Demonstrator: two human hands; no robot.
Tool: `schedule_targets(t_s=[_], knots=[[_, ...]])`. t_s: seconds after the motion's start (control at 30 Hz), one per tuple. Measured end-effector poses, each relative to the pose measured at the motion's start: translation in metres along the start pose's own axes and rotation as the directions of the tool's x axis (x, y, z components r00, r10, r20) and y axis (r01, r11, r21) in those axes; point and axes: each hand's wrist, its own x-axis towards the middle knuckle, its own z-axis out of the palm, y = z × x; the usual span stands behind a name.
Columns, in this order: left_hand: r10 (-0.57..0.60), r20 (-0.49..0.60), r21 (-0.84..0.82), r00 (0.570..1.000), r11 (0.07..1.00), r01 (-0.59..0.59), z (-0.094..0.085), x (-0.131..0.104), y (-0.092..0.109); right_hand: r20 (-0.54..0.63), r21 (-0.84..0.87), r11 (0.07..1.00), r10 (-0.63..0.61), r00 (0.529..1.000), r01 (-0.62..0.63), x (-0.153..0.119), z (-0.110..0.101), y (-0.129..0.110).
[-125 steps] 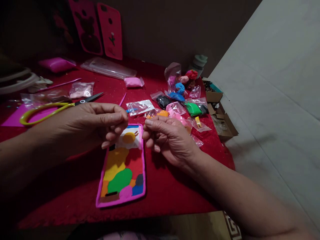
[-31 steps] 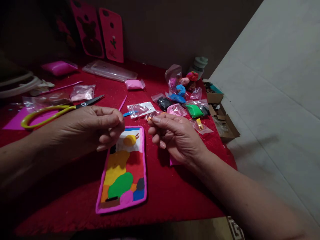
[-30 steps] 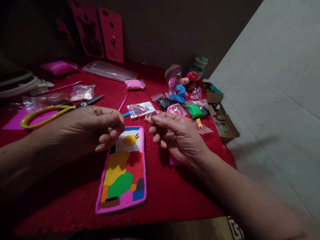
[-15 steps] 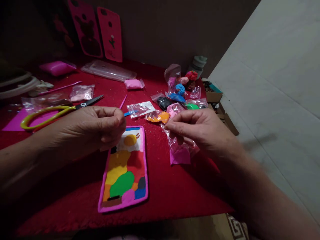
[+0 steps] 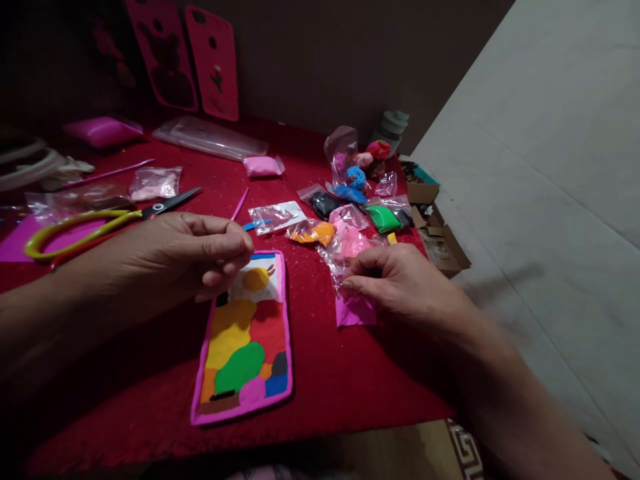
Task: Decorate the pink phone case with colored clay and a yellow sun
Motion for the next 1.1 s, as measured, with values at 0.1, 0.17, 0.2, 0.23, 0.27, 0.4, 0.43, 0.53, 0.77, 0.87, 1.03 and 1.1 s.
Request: schedule_targets(t_s=[0.1, 0.17, 0.2, 0.23, 0.27, 0.4, 0.43, 0.53, 0.77, 0.87, 1.03, 1.1], knots=[[0.015, 0.004, -0.012, 1.000, 1.000, -0.014, -0.003, 0.000, 0.002, -0.059, 0.019, 0.999, -0.043, 0.997, 0.044, 0.000, 0.001, -0.001], [0.058, 0.002, -0.032, 0.998, 0.998, -0.058, -0.006, 0.000, 0.006, -0.112, 0.054, 0.996, -0.068, 0.991, 0.074, 0.003, 0.001, -0.006], [0.090, -0.014, -0.044, 0.996, 0.995, -0.091, -0.007, -0.001, 0.008, -0.138, 0.066, 0.994, -0.082, 0.987, 0.092, 0.006, 0.002, -0.009], [0.124, -0.038, -0.057, 0.992, 0.990, -0.126, -0.009, -0.001, 0.010, -0.153, 0.071, 0.991, -0.099, 0.983, 0.111, 0.010, 0.002, -0.014], [0.158, -0.063, -0.068, 0.985, 0.984, -0.162, -0.011, -0.001, 0.012, -0.171, 0.067, 0.988, -0.129, 0.977, 0.142, 0.016, 0.002, -0.019], [0.218, -0.075, -0.088, 0.973, 0.971, -0.224, -0.019, 0.002, 0.015, -0.155, -0.075, 0.957, -0.288, 0.945, 0.280, 0.056, 0.007, -0.043], [0.214, -0.060, -0.092, 0.975, 0.971, -0.219, -0.021, 0.004, 0.014, -0.173, -0.117, 0.943, -0.328, 0.929, 0.311, 0.067, 0.010, -0.048], [0.194, -0.027, -0.093, 0.981, 0.976, -0.196, -0.026, 0.009, 0.011, -0.200, -0.250, 0.878, -0.460, 0.865, 0.409, 0.098, 0.021, -0.056], [0.214, -0.027, -0.111, 0.976, 0.970, -0.216, -0.025, 0.010, 0.008, -0.174, -0.474, 0.804, -0.486, 0.856, 0.359, 0.122, 0.036, -0.047], [0.226, -0.014, -0.104, 0.974, 0.969, -0.226, -0.024, 0.010, 0.007, -0.153, -0.511, 0.777, -0.503, 0.851, 0.367, 0.122, 0.036, -0.044], [0.201, -0.031, -0.131, 0.979, 0.970, -0.203, -0.026, 0.012, 0.005, -0.110, -0.509, 0.777, -0.484, 0.868, 0.369, 0.120, 0.035, -0.044], [0.186, -0.023, -0.146, 0.982, 0.971, -0.187, -0.026, 0.013, 0.004, -0.142, -0.462, 0.806, -0.479, 0.867, 0.370, 0.117, 0.034, -0.046]])
